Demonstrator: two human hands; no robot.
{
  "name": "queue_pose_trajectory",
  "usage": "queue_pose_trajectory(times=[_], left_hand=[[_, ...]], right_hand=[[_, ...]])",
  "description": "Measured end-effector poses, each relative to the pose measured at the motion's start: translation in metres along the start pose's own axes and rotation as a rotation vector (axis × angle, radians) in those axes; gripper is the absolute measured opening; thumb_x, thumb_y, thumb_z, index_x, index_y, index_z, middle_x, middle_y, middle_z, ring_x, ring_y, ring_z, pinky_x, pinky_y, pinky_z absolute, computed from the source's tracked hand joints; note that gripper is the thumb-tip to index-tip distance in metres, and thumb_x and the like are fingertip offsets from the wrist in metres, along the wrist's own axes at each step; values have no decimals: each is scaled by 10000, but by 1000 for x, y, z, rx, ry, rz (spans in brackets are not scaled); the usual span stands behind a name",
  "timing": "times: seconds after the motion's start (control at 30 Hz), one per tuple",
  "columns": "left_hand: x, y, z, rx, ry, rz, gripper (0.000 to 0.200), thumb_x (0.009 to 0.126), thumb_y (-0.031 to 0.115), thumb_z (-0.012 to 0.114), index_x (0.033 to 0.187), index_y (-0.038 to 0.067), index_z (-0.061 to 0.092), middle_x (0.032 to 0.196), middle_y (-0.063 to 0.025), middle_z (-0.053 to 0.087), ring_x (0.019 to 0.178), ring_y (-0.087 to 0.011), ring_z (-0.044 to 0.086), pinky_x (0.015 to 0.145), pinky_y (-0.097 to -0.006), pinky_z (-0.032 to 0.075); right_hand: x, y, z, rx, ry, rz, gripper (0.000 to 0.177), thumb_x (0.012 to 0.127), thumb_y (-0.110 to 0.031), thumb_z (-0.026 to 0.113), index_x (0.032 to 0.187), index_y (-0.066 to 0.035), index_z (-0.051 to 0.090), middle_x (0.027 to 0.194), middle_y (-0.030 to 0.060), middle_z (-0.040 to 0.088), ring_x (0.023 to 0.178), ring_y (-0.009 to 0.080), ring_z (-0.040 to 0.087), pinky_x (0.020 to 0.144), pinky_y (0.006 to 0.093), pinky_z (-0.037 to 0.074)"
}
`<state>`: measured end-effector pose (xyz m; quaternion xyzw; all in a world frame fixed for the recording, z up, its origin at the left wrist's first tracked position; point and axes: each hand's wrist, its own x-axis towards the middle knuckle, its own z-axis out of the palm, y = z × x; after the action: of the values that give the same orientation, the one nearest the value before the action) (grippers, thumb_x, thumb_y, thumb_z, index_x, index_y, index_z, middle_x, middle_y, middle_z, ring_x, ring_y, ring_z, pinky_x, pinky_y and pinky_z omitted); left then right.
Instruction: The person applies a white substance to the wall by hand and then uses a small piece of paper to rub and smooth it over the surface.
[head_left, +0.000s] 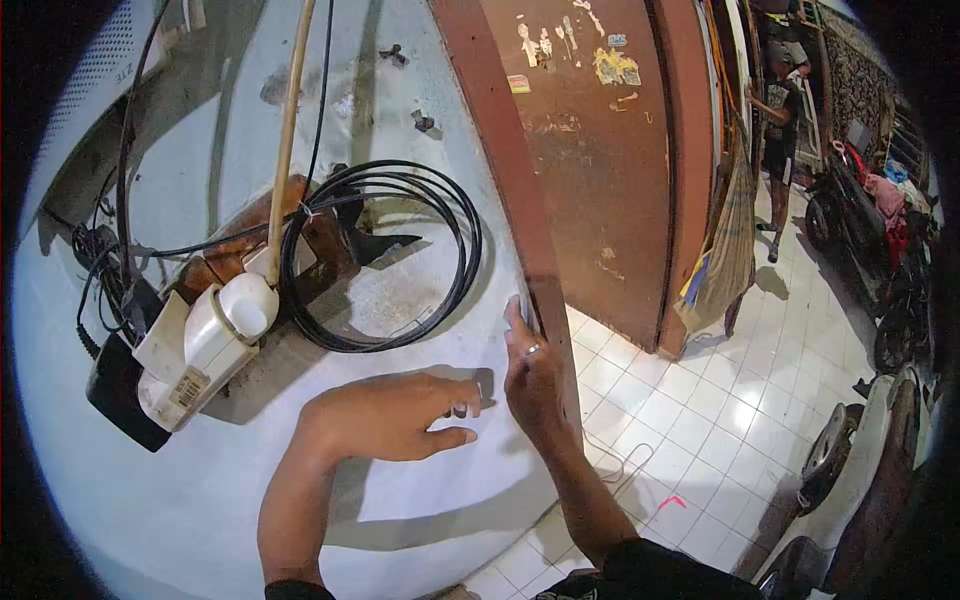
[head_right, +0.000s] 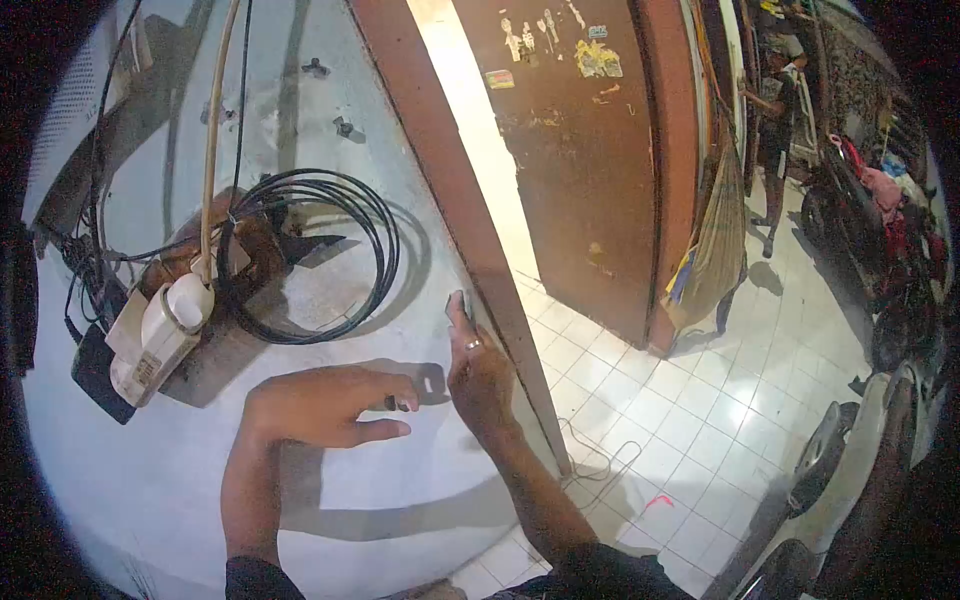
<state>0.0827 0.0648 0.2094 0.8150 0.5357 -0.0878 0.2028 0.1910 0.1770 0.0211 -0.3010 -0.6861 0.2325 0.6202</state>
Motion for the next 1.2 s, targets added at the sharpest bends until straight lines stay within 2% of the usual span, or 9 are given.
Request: queue_pose_trajectory(times=[0.1, 0.13, 0.37, 0.5, 0.53, 0.63, 0.67, 0.9, 1.2], left_hand=[[0, 2, 0, -25, 9, 15, 303, 953, 271, 597, 1166, 62, 547, 1143, -150, 606, 1048, -325, 608, 915, -416, 474], [0, 0, 0, -36, 7, 23, 304, 952, 268, 597, 1168, 61, 545, 1144, -151, 606, 1048, -328, 607, 915, -418, 475], [-1, -1, 2, -30, 4, -2, 312, 946, 251, 585, 1168, 38, 536, 1108, -192, 616, 1022, -355, 604, 902, -437, 471], [-1, -4, 3, -48, 32, 40, 303, 953, 275, 594, 1163, 63, 539, 1101, -159, 623, 1039, -338, 611, 903, -419, 480], [-2, -1, 1, -47, 32, 34, 304, 954, 280, 592, 1159, 61, 542, 1101, -161, 623, 1038, -341, 610, 904, -419, 479], [-2, -3, 4, -31, 50, 64, 307, 957, 293, 587, 1149, 57, 548, 1101, -165, 622, 1037, -341, 610, 902, -420, 479], [-2, -5, 4, -18, 55, 87, 309, 958, 297, 585, 1146, 56, 549, 1100, -166, 622, 1038, -340, 611, 901, -421, 479], [-1, 0, -1, -37, 19, 33, 295, 948, 261, 573, 1134, 34, 543, 1073, -182, 625, 1038, -355, 598, 900, -434, 470], [1, -4, 3, 9, 18, 66, 311, 949, 276, 590, 1168, 63, 530, 1135, -151, 611, 1032, -345, 605, 903, -422, 475]], right_hand=[[-32, -3, 9, 89, -42, 17, 502, 969, -105, 485, 1462, -91, 394, 1018, 218, 653, 851, 353, 673, 712, 430, 543], [-45, -9, 11, -73, -136, 12, 546, 963, -112, 487, 1490, -113, 347, 995, 221, 644, 813, 360, 668, 661, 457, 542], [0, -25, -2, -106, -151, 92, 598, 943, -112, 494, 1510, -149, 307, 1015, 201, 632, 786, 371, 664, 612, 439, 546], [-37, -14, 5, 69, -116, 79, 457, 990, -146, 462, 1444, -110, 430, 1100, 208, 646, 834, 347, 680, 627, 419, 553], [-44, -13, 13, -65, 6, -53, 403, 1015, -185, 434, 1400, -76, 487, 1120, 215, 647, 841, 339, 683, 632, 409, 553], [-32, -11, 12, 0, 57, -75, 412, 1018, -200, 419, 1406, -76, 478, 1106, 214, 648, 818, 340, 677, 624, 413, 548], [-21, -13, 1, 40, -73, 71, 429, 1006, -192, 427, 1423, -95, 457, 1099, 216, 648, 803, 344, 673, 614, 419, 543], [-41, -13, 8, -77, 10, -115, 506, 949, -114, 477, 1453, -133, 427, 934, 180, 622, 784, 337, 665, 620, 421, 549], [-21, -12, 8, 41, -84, 89, 551, 935, -27, 501, 1468, -111, 389, 1113, 221, 641, 911, 366, 671, 680, 442, 563]])
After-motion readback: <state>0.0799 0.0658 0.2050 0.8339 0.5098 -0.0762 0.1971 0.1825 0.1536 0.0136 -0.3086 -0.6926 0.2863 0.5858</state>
